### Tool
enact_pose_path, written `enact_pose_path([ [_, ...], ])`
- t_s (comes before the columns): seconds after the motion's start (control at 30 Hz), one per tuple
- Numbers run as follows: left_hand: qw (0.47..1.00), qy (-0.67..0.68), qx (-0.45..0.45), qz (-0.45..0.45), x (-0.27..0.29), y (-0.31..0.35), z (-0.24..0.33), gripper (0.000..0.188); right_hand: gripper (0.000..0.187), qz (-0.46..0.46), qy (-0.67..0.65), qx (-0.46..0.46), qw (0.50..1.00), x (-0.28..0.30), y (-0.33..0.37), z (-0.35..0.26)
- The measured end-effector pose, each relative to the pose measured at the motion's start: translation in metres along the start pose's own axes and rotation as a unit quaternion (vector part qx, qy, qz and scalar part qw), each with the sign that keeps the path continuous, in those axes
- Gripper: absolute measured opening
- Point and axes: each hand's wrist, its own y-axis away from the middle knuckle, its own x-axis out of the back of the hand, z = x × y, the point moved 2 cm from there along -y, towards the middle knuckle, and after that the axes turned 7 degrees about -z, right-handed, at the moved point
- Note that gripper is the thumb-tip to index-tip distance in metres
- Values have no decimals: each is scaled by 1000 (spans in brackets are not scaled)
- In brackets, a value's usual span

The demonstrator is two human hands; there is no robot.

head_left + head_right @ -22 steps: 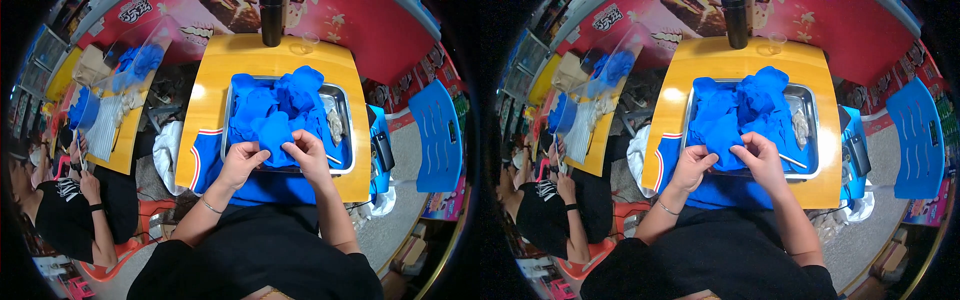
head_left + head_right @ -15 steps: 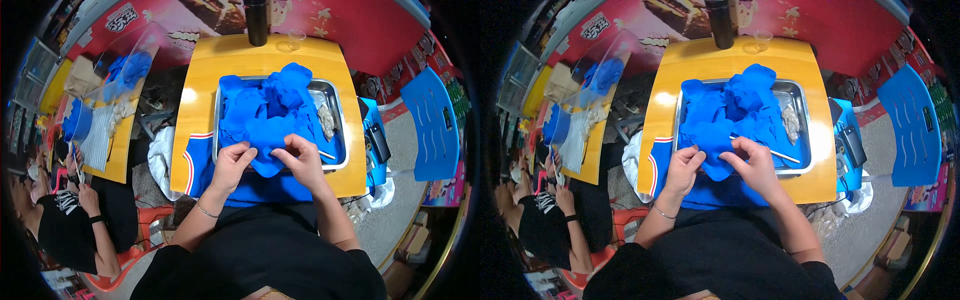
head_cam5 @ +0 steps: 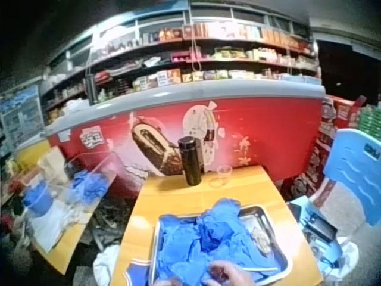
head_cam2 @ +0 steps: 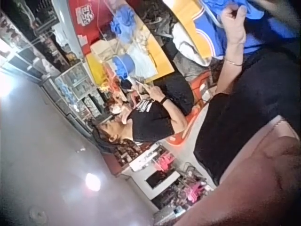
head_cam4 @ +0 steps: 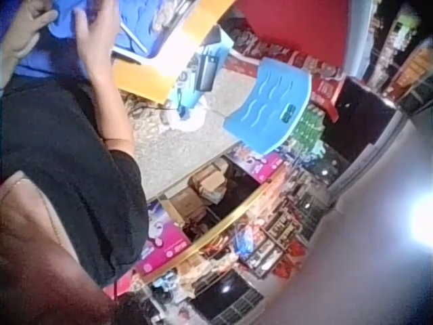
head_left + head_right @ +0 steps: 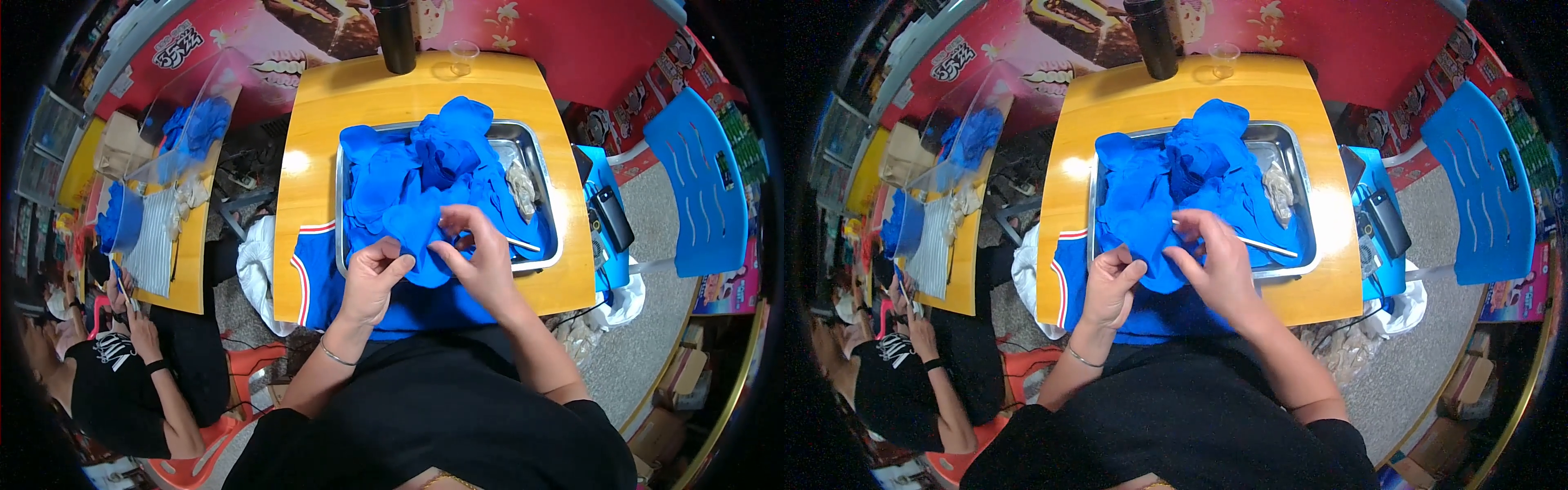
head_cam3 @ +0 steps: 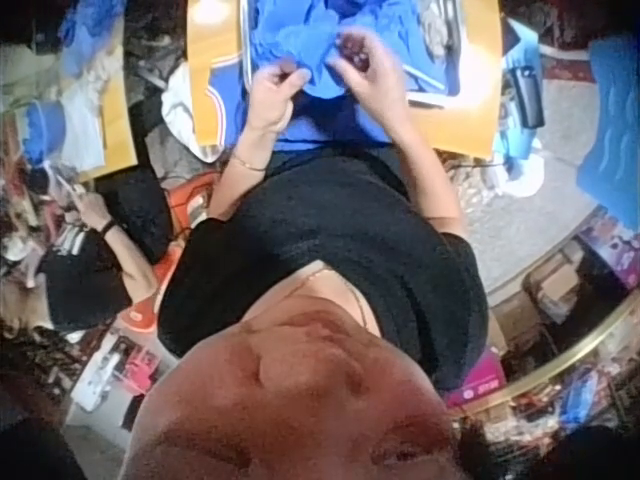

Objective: Assembling and shaping small decorative items from blue leather pieces using a shaping tool.

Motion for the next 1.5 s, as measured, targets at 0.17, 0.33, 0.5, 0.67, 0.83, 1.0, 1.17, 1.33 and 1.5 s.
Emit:
enact_pose_path([
  [0.17, 998, 31, -38, 42, -8, -2, -3, 17, 41, 82, 202, 147, 965, 1, 10, -19],
  [0.33, 997, 67, 6, -29, -14, -3, -7, 12, 36, -79, 73, 58, 992, -4, 12, -15],
  [0.5, 998, -30, -18, -54, -19, 2, 1, 19, 30, -53, 70, 11, 996, -3, 15, -7],
  [0.67, 993, -100, -64, -21, -17, 6, -2, 13, 12, -34, -11, -39, 999, -4, 18, -6],
  [0.83, 982, -164, -89, -34, -17, 5, 1, 10, 10, -41, -116, -122, 985, -1, 20, -1],
  [1.0, 975, -187, -117, -32, -20, 6, 2, 13, 8, -35, -139, -97, 985, -3, 21, 5],
  [1.17, 982, -164, -93, -26, -20, 7, 3, 16, 7, -24, -77, -57, 995, -6, 19, 2],
  [1.33, 986, -143, -80, -15, -18, 7, -2, 19, 7, -5, 28, 6, 1000, -9, 18, -4],
  [1.5, 991, -118, -65, -7, -18, 6, -3, 19, 10, -6, 17, 5, 1000, -8, 18, 4],
])
